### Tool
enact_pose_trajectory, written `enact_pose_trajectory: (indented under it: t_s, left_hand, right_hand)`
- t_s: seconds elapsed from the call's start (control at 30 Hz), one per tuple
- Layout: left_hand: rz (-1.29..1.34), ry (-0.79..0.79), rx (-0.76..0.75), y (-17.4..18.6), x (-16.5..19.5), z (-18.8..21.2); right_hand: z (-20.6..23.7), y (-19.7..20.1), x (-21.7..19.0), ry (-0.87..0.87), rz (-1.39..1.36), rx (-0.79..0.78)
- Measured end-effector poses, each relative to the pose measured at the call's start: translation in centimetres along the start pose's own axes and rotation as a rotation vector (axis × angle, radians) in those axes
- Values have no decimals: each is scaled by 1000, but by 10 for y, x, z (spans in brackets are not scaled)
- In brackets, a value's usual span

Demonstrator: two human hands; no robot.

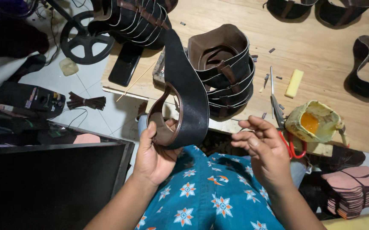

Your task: The person sits at a workbench covered with shoe upper components, picks up black fabric shoe uppers one at a time, turns them over in both hands, and stacks them with the other uppers on the table. The person repeats this handling across several uppers during the clip.

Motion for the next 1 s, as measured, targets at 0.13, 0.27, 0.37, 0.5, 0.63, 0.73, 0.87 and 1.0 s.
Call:
enact_pose_trajectory:
  t_s: [0.13, 0.27, 0.37, 0.5, 0.63, 0.73, 0.87, 1.0]
  left_hand:
    - [-31, -9, -30, -5, 1, 2]
    - [-13, -20, -11, -5, 3, 2]
    - [3, -21, -14, -8, 3, 2]
    - [-165, -162, -137, -26, 6, 7]
    - [-668, -380, -224, -47, 10, 28]
    - [-722, -334, -311, -59, -4, 36]
    - [-878, -372, -411, -66, -14, 48]
    - [-950, -415, -508, -68, -12, 56]
  right_hand:
    - [2, 2, 10, -50, 54, -22]
    - [3, 4, 18, -96, 137, -16]
    - [4, 4, 21, -136, 142, 4]
    - [4, -1, 19, -153, 126, -72]
    - [4, -19, 19, -178, 76, -240]
    - [3, -31, 19, -155, 53, -270]
    - [-7, -38, 21, -234, 39, -216]
    - [-20, -42, 30, -443, -13, -166]
Point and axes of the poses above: each hand's wrist, its own z-axis away from the middle knuckle, its own y-axis out of the back of the hand, x = y × z, the point moved 4 cm from there along -z, towards the middle knuckle, and after that the axes turned 2 degrees about y, right-handed, at the moved point
